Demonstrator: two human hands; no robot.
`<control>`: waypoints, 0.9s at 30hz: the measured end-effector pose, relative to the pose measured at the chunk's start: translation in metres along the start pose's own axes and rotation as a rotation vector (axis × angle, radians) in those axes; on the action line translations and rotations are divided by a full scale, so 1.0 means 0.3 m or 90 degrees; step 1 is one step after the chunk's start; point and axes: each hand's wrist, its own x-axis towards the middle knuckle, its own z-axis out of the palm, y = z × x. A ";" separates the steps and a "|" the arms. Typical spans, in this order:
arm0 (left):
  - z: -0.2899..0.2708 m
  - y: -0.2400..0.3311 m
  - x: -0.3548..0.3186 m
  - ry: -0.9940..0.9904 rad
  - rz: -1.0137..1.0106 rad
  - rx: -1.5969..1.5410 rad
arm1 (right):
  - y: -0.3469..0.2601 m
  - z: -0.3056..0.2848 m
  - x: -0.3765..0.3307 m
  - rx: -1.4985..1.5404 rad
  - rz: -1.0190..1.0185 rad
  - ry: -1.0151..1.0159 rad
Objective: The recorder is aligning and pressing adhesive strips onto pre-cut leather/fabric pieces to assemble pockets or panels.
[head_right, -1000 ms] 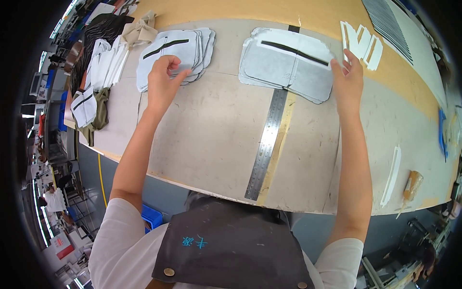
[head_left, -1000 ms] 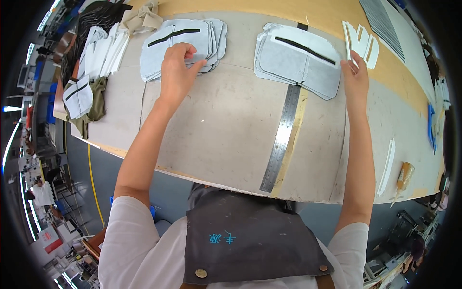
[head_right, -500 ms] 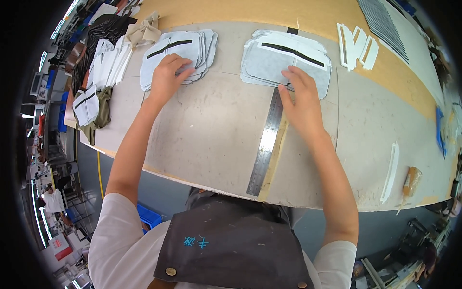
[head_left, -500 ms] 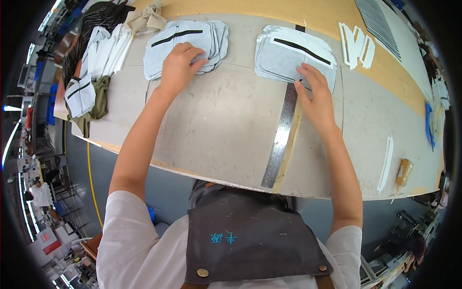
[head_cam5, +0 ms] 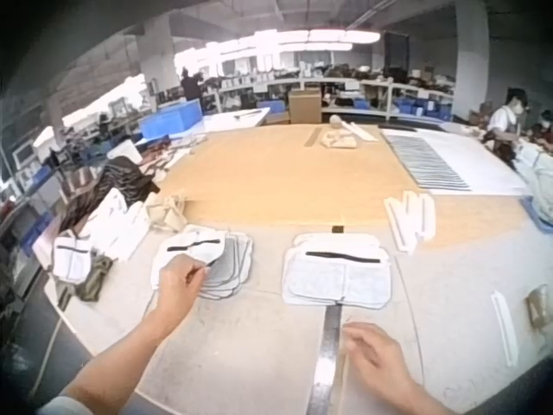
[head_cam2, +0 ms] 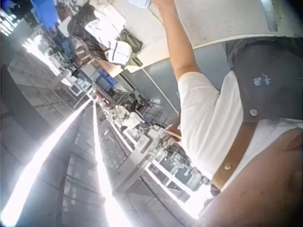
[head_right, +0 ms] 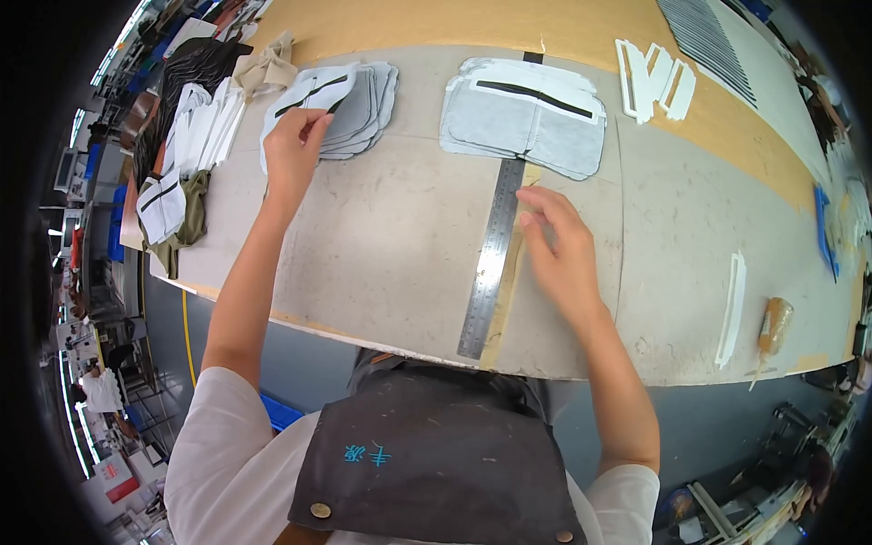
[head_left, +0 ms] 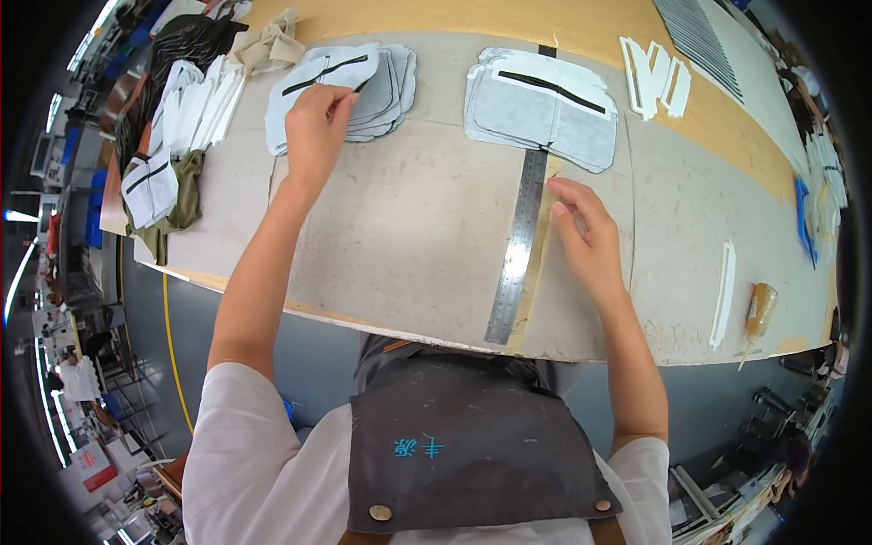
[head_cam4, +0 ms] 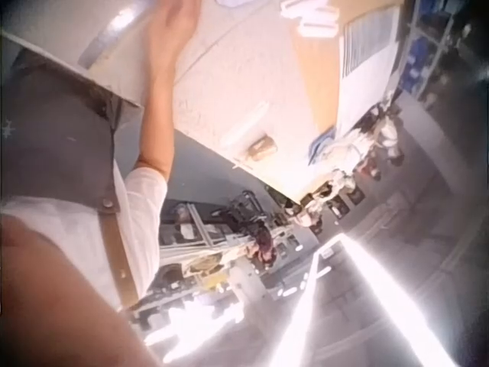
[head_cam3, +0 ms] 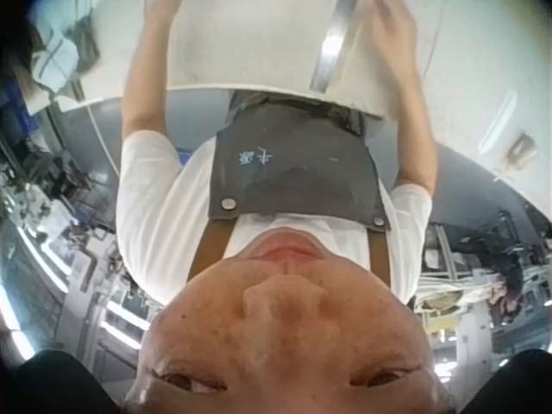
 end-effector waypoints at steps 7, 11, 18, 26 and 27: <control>0.029 0.424 -0.339 -0.176 0.341 -0.252 | -0.107 -0.010 -0.034 0.784 0.426 -0.054; 0.068 0.429 -0.337 -0.313 0.233 -0.296 | -0.111 0.006 -0.064 0.532 0.497 -0.014; 0.042 0.260 -0.179 -0.500 -0.028 -0.194 | -0.099 -0.076 -0.148 0.456 0.418 0.073; 0.060 0.339 -0.337 -0.321 -0.355 -0.370 | -0.062 -0.055 -0.188 0.032 0.270 0.213; 0.076 0.358 -0.355 -0.325 -0.357 -0.370 | -0.054 -0.044 -0.185 -0.020 0.213 0.242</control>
